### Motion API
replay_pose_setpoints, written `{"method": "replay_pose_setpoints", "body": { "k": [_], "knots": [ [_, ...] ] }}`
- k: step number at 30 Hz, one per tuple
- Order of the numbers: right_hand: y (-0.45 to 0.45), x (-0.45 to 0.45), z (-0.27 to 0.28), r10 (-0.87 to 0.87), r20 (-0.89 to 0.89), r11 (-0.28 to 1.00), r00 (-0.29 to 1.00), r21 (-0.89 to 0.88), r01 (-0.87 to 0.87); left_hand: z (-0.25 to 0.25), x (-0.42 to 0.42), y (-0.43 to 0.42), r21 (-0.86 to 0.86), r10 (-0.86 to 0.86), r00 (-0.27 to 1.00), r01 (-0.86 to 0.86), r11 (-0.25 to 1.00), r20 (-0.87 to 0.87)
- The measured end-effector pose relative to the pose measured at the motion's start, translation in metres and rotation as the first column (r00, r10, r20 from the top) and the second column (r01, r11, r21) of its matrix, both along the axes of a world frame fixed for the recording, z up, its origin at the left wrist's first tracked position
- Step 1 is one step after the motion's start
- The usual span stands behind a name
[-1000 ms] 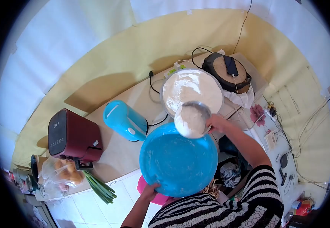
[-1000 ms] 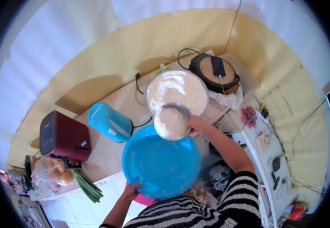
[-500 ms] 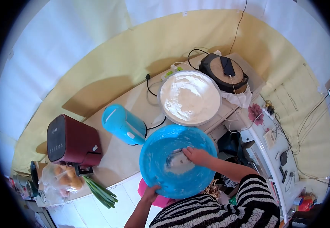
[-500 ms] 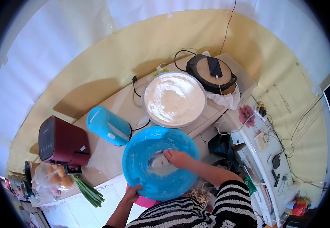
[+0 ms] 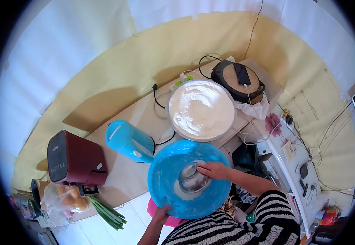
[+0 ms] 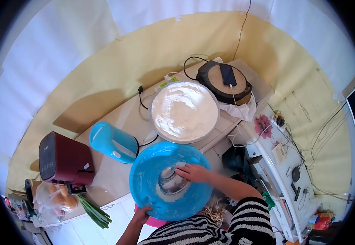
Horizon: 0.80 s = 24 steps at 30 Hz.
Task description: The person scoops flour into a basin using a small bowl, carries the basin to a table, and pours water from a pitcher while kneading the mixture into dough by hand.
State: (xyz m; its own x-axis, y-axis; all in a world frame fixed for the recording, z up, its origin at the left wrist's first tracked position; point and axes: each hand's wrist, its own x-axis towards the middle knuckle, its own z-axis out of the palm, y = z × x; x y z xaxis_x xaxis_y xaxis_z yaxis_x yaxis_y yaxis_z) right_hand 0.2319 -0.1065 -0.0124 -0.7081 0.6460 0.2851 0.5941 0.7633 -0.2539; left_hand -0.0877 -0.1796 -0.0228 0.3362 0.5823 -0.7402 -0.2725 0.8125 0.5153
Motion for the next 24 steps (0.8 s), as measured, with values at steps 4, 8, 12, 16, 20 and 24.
{"method": "replay_pose_setpoints", "body": {
  "k": [4, 8, 12, 16, 20, 24],
  "knots": [
    [0.002, -0.001, 0.011, -0.176, -0.236, 0.969, 0.956, -0.215, 0.125, -0.004, -0.003, -0.001, -0.001, -0.003, 1.0, 0.003, 1.0, 0.006],
    [0.016, 0.007, 0.007, -0.402, -0.451, 0.881, 0.797, -0.428, 0.202, -0.01, -0.005, -0.001, -0.018, 0.009, 0.999, -0.009, 1.0, 0.052],
    [0.033, 0.016, 0.02, -0.775, -0.302, 0.562, 0.555, -0.732, 0.385, -0.006, -0.003, 0.001, -0.004, 0.009, 0.999, -0.008, 1.0, 0.053],
    [0.085, 0.056, 0.025, -0.869, -0.47, 0.495, 0.156, -0.816, 0.298, 0.004, 0.0, 0.001, -0.013, 0.016, 0.999, -0.016, 1.0, 0.039],
    [0.143, 0.111, 0.049, -0.626, -0.631, 0.627, 0.459, -0.056, 0.777, 0.01, 0.003, 0.002, -0.038, 0.02, 0.999, -0.022, 0.999, -0.043],
    [0.165, 0.129, 0.068, -0.727, -0.569, 0.519, 0.385, -0.09, 0.85, 0.007, 0.001, 0.004, 0.007, -0.005, 1.0, 0.005, 1.0, 0.0]
  ]
}}
